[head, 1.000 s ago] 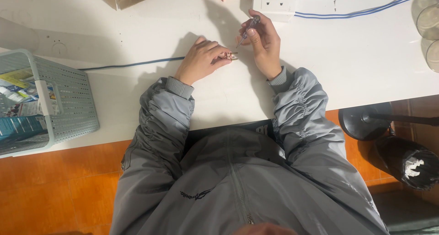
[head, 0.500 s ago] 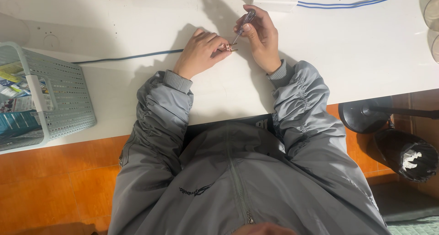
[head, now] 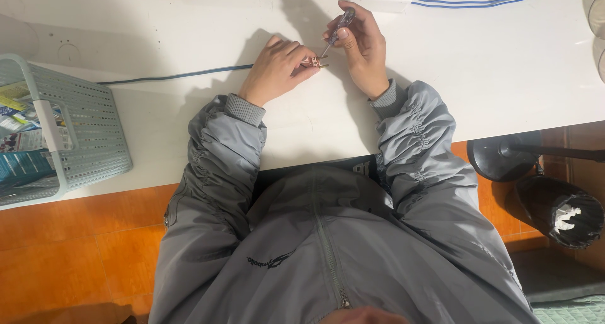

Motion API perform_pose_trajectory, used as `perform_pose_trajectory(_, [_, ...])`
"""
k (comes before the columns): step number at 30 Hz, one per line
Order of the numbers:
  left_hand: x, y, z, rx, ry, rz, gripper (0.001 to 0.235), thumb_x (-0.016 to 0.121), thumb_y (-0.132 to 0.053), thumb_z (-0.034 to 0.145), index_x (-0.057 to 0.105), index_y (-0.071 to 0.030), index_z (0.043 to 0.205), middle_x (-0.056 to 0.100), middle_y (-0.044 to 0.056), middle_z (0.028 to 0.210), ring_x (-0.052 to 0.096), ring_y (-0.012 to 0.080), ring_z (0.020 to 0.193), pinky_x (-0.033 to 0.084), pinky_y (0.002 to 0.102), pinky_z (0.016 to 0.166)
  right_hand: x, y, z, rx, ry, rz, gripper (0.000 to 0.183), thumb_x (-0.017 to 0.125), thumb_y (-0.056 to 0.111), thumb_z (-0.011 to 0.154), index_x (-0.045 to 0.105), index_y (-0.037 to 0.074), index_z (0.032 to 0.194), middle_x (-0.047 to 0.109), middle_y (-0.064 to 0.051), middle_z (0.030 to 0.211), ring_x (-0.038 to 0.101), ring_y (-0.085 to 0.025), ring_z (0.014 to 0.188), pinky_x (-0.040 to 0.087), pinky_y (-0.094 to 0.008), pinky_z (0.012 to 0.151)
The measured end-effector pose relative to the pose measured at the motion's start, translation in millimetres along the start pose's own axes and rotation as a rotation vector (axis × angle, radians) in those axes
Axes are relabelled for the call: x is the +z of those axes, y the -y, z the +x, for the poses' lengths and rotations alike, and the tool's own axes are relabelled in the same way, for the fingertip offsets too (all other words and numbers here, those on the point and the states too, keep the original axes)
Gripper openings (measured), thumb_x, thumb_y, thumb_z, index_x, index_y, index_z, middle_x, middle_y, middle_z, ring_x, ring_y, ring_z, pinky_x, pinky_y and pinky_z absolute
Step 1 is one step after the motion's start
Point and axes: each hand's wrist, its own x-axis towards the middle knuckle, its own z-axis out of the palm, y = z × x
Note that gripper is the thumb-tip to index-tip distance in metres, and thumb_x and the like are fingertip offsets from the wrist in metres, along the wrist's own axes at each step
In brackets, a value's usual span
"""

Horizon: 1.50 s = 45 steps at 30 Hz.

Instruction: Assembling an electrical plug by stripping wires, inserting them into terminals, and tightening screws with a screwdriver.

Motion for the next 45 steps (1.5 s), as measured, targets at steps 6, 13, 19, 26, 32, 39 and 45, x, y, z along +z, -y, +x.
perform_pose_trajectory(6, [-2,-1,1,-0.007,0.014,-0.005,0.024,0.085,-0.033,0.115,0.07,-0.014,0.113,0.074,-0.002,0.097,0.066,0.0239,0.082,0.045,0.04,0.096,0,1,0,0.006,0.023,0.022,0.04,0.062,0.028,0.129,0.05,0.008,0.162,0.068,-0.02,0.128,0.079,-0.033,0.114,0.068,-0.042,0.1])
perform_pose_trajectory(13, [-2,-2,1,0.006,-0.016,0.028,0.024,0.084,-0.033,0.116,0.069,-0.014,0.111,0.074,-0.001,0.1,0.065,0.0243,0.081,0.044,0.039,0.094,0,-3,-1,-0.028,0.06,0.052,0.039,0.061,0.024,0.13,0.049,0.006,0.163,0.067,-0.023,0.13,0.078,-0.037,0.117,0.069,-0.048,0.107])
perform_pose_trajectory(19, [0,-1,0,-0.024,0.0,-0.007,0.024,0.084,-0.034,0.116,0.071,-0.015,0.113,0.07,-0.002,0.098,0.065,0.0226,0.081,0.044,0.039,0.093,0,-3,-2,-0.048,0.053,-0.001,0.038,0.061,0.023,0.129,0.05,0.006,0.162,0.069,-0.023,0.129,0.078,-0.037,0.116,0.07,-0.047,0.105])
perform_pose_trajectory(26, [3,0,0,-0.034,-0.016,0.002,0.026,0.087,-0.034,0.114,0.069,-0.015,0.111,0.069,-0.002,0.096,0.064,0.0237,0.079,0.044,0.041,0.099,0,-1,-3,-0.061,0.063,-0.014,0.037,0.061,0.02,0.13,0.05,0.004,0.162,0.07,-0.024,0.13,0.078,-0.039,0.117,0.069,-0.047,0.105])
perform_pose_trajectory(32, [7,2,-1,-0.024,-0.047,0.005,0.025,0.088,-0.034,0.114,0.071,-0.016,0.111,0.071,-0.003,0.101,0.064,0.0228,0.08,0.043,0.041,0.097,1,4,-2,-0.088,0.063,-0.074,0.035,0.061,0.019,0.13,0.051,0.003,0.16,0.072,-0.023,0.128,0.08,-0.04,0.116,0.068,-0.045,0.104])
perform_pose_trajectory(39, [6,2,-1,-0.028,-0.044,0.013,0.029,0.087,-0.037,0.115,0.071,-0.013,0.11,0.07,-0.001,0.103,0.064,0.0241,0.08,0.043,0.042,0.097,3,10,-1,-0.098,0.067,-0.157,0.034,0.062,0.019,0.129,0.053,0.004,0.158,0.074,-0.021,0.127,0.08,-0.036,0.118,0.068,-0.044,0.105])
perform_pose_trajectory(45, [6,1,-1,-0.032,-0.059,0.012,0.029,0.088,-0.035,0.114,0.07,-0.014,0.107,0.07,-0.003,0.103,0.062,0.0235,0.079,0.043,0.042,0.095,3,9,-1,-0.116,0.07,-0.196,0.033,0.064,0.016,0.128,0.054,0.004,0.157,0.073,-0.02,0.125,0.078,-0.034,0.12,0.068,-0.043,0.105])
